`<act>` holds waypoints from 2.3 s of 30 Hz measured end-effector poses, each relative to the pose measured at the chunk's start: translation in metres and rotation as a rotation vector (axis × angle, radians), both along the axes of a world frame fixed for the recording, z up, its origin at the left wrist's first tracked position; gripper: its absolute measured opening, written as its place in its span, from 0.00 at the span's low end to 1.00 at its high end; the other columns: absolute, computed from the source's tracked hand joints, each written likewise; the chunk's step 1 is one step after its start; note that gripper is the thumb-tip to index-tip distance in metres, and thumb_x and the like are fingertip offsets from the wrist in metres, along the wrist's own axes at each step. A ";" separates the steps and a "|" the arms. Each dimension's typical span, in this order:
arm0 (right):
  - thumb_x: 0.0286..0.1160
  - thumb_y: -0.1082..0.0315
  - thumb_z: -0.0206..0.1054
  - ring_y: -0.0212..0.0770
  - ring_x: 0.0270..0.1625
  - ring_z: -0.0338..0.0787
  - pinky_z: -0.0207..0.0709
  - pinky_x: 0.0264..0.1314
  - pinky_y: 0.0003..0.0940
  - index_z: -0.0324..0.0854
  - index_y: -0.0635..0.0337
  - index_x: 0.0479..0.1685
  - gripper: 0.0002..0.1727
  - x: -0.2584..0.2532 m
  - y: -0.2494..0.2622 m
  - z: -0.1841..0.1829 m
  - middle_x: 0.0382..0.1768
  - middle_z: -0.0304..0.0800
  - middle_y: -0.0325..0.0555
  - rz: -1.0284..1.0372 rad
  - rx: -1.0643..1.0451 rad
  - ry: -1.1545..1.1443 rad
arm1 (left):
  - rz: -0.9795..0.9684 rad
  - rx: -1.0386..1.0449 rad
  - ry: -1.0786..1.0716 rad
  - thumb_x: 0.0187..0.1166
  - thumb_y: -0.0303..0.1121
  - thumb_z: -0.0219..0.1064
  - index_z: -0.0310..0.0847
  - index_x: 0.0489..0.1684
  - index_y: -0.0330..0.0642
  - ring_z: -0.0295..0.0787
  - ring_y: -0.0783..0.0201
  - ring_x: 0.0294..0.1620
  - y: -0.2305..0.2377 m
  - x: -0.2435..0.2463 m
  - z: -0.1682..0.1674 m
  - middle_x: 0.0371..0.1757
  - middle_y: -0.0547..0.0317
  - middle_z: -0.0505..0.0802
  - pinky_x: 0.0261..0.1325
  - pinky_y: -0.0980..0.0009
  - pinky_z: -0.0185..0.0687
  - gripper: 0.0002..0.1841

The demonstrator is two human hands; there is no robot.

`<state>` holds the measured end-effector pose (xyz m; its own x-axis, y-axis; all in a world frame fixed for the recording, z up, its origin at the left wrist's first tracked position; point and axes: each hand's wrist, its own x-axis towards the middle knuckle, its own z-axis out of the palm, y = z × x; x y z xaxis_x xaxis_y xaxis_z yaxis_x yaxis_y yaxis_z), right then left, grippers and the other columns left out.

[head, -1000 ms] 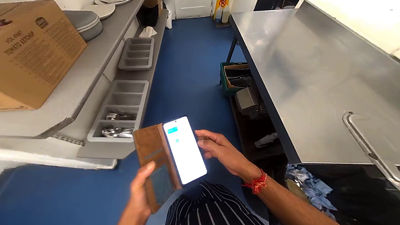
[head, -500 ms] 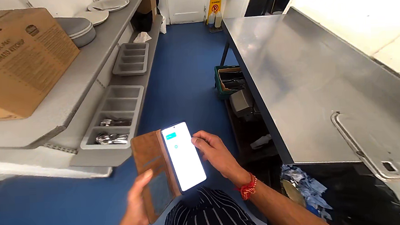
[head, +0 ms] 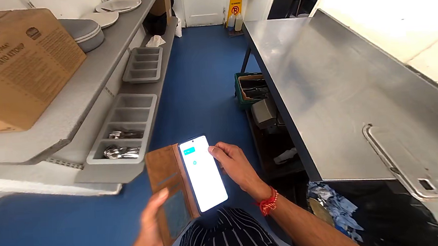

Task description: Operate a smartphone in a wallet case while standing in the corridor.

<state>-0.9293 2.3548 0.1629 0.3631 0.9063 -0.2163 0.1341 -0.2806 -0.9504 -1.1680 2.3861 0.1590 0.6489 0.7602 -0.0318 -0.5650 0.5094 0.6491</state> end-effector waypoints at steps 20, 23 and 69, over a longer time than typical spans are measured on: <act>0.86 0.46 0.59 0.34 0.23 0.81 0.75 0.27 0.31 0.79 0.52 0.23 0.24 -0.001 0.009 -0.002 0.19 0.79 0.38 -0.010 -0.015 -0.031 | -0.004 -0.005 -0.001 0.72 0.47 0.73 0.94 0.52 0.52 0.97 0.65 0.51 0.005 -0.001 -0.004 0.49 0.57 0.99 0.56 0.65 0.93 0.16; 0.87 0.47 0.57 0.34 0.26 0.85 0.78 0.28 0.30 0.81 0.53 0.28 0.23 0.000 0.006 0.001 0.23 0.83 0.39 0.016 0.007 0.041 | 0.018 0.001 -0.002 0.72 0.46 0.73 0.94 0.51 0.51 0.97 0.65 0.51 0.006 0.000 -0.004 0.49 0.57 0.99 0.56 0.65 0.93 0.15; 0.71 0.69 0.72 0.43 0.59 0.94 0.93 0.57 0.44 0.64 0.60 0.75 0.32 0.008 -0.043 0.001 0.65 0.88 0.44 0.466 -0.011 0.455 | 0.050 0.007 -0.023 0.71 0.46 0.74 0.94 0.50 0.51 0.97 0.65 0.51 0.010 -0.001 0.002 0.49 0.57 0.99 0.56 0.65 0.94 0.16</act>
<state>-0.9215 2.3113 0.1638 -0.1977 0.9434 -0.2662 -0.1712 -0.3006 -0.9383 -1.1690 2.3960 0.1607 0.6107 0.7918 -0.0115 -0.6046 0.4756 0.6390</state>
